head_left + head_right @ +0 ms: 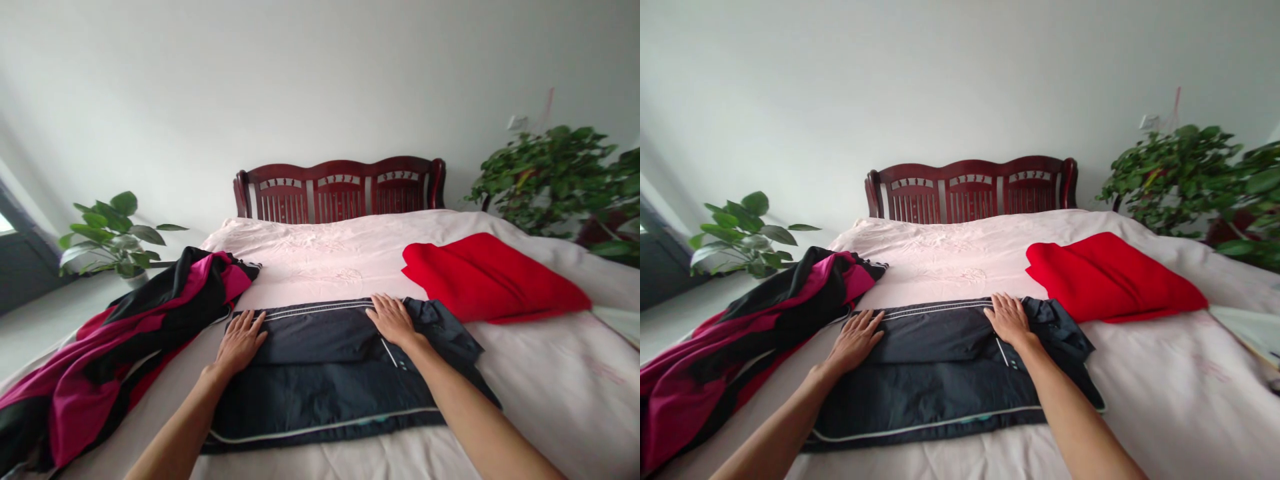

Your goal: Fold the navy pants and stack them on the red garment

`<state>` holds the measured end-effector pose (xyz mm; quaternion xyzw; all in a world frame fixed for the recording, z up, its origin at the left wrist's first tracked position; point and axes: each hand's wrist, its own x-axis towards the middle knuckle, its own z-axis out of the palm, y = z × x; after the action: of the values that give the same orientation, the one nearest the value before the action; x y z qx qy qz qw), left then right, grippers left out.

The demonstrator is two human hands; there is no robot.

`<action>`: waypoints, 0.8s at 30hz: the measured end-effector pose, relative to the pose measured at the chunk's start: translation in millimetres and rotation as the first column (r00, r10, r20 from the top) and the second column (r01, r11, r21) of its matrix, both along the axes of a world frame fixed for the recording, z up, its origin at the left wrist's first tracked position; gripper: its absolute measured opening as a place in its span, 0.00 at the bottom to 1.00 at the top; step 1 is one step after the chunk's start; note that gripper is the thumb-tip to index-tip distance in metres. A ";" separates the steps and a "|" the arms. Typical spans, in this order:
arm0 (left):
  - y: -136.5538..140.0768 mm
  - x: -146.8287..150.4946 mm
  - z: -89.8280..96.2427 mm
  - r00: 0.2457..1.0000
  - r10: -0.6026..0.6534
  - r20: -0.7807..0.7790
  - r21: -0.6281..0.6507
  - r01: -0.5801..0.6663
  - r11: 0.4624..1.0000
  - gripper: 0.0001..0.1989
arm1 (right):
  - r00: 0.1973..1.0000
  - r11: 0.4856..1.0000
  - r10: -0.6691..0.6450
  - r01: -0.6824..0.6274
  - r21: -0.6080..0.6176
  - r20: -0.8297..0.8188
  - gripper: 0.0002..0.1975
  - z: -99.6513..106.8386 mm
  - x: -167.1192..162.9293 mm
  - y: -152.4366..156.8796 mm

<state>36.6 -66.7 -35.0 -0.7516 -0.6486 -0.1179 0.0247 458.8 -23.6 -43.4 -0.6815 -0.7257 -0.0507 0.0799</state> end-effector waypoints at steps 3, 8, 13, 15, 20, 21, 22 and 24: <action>3.1 -3.9 -0.6 0.998 -0.021 0.065 0.021 0.020 1.000 0.27 | 1.000 1.000 0.001 -0.001 -0.016 0.004 0.31 2.1 -1.2 -1.1; 2.6 -27.9 8.6 0.954 -0.118 0.274 0.022 0.117 0.993 0.25 | 1.000 0.998 -0.010 0.011 -0.067 0.012 0.32 11.2 0.7 -1.5; -18.7 -66.1 16.5 0.757 0.052 0.651 0.007 -0.075 0.997 0.26 | 0.998 0.997 -0.061 0.061 -0.039 0.011 0.33 32.5 -21.8 -16.1; -30.3 -76.1 14.6 0.726 0.168 0.667 -0.038 -0.193 0.981 0.28 | 1.000 1.000 0.010 -0.010 0.018 -0.017 0.32 39.0 -43.5 -31.7; -47.9 -78.3 7.5 0.684 0.333 0.649 -0.157 -0.307 0.938 0.23 | 0.948 0.951 0.308 -0.305 0.056 -0.074 0.31 28.8 -99.4 -77.1; -48.2 -76.3 7.5 0.681 0.345 0.646 -0.172 -0.310 0.935 0.22 | 0.937 0.941 0.339 -0.338 0.028 -0.085 0.31 23.3 -106.1 -83.3; -47.6 -74.1 8.1 0.677 0.355 0.645 -0.186 -0.312 0.932 0.21 | 0.929 0.934 0.357 -0.358 0.003 -0.099 0.30 17.9 -110.7 -87.8; -44.7 -69.8 11.4 0.662 0.375 0.649 -0.221 -0.308 0.925 0.19 | 0.922 0.928 0.367 -0.371 -0.017 -0.127 0.29 9.5 -114.6 -92.1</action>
<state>-33.1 -111.4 -23.6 -0.5206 -0.7460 -0.3478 -0.2271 344.3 -115.8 -33.9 -0.5359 -0.8357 0.0216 0.1184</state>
